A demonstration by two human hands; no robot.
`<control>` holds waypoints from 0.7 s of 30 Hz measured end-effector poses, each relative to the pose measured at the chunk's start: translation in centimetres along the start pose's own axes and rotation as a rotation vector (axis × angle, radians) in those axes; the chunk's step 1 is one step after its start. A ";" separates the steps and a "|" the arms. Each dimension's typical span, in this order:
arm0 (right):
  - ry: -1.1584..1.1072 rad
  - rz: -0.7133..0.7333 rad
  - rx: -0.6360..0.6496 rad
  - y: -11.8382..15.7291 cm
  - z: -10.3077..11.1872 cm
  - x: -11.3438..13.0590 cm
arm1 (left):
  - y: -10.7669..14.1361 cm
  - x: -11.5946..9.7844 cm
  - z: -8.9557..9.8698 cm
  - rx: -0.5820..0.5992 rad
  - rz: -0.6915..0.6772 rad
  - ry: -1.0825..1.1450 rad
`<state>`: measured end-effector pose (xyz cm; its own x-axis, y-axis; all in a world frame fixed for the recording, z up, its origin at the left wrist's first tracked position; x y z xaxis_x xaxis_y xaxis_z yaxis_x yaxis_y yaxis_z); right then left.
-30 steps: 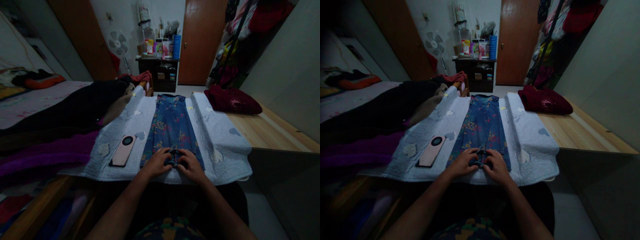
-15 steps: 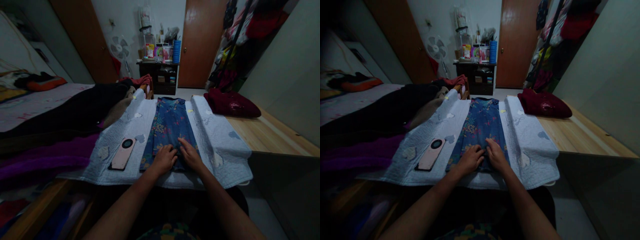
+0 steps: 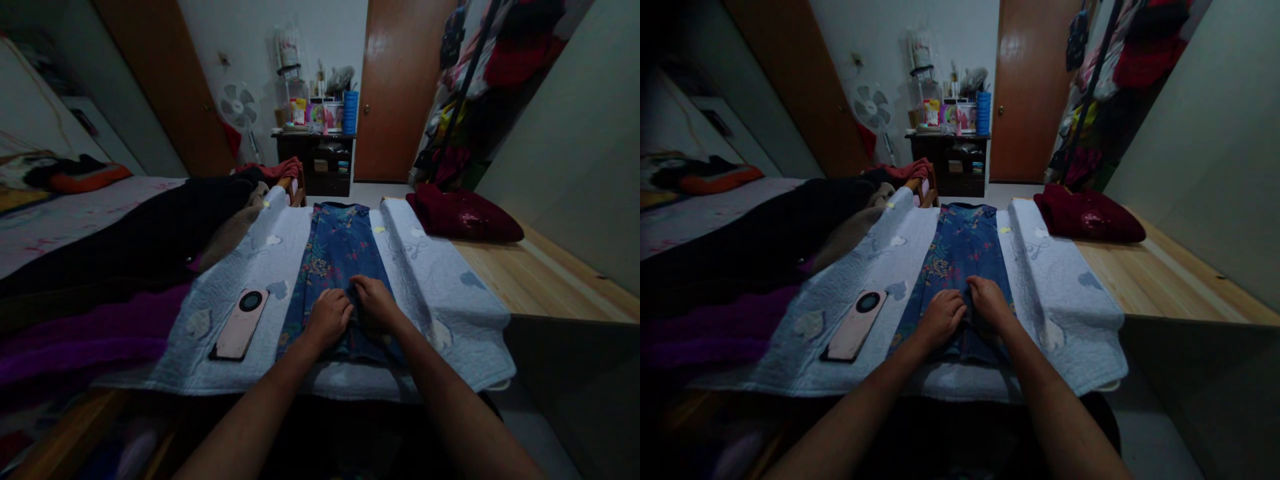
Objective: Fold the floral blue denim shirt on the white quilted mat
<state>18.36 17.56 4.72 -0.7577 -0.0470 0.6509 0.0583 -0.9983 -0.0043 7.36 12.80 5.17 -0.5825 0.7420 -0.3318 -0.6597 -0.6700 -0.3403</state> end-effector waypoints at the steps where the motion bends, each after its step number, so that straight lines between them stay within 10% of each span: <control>1: -0.045 0.005 -0.017 -0.8 -0.1 -0.1 | -0.4 0.3 -0.3 -0.021 -0.004 0.002; 9: -0.002 0.119 0.001 -3.9 -4.3 -2.6 | 1.0 2.0 -4.1 0.049 0.015 -0.009; 21: 0.326 0.072 0.061 -6.5 -3.8 -2.2 | 0.5 0.7 -1.1 0.098 0.023 0.020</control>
<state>17.14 24.00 0.46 -0.9175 -0.1361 0.3737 0.1507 -0.9885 0.0098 7.13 12.91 3.82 -0.5890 0.7252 -0.3567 -0.6903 -0.6809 -0.2446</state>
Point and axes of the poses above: each hand's wrist, its own y-axis away from the middle knuckle, its own z-axis out of the back of the hand, x = y × z, the point moved 8 cm from there along -y, towards the middle knuckle, and after that the axes turned 13 degrees about -z, right-handed, at the moved point
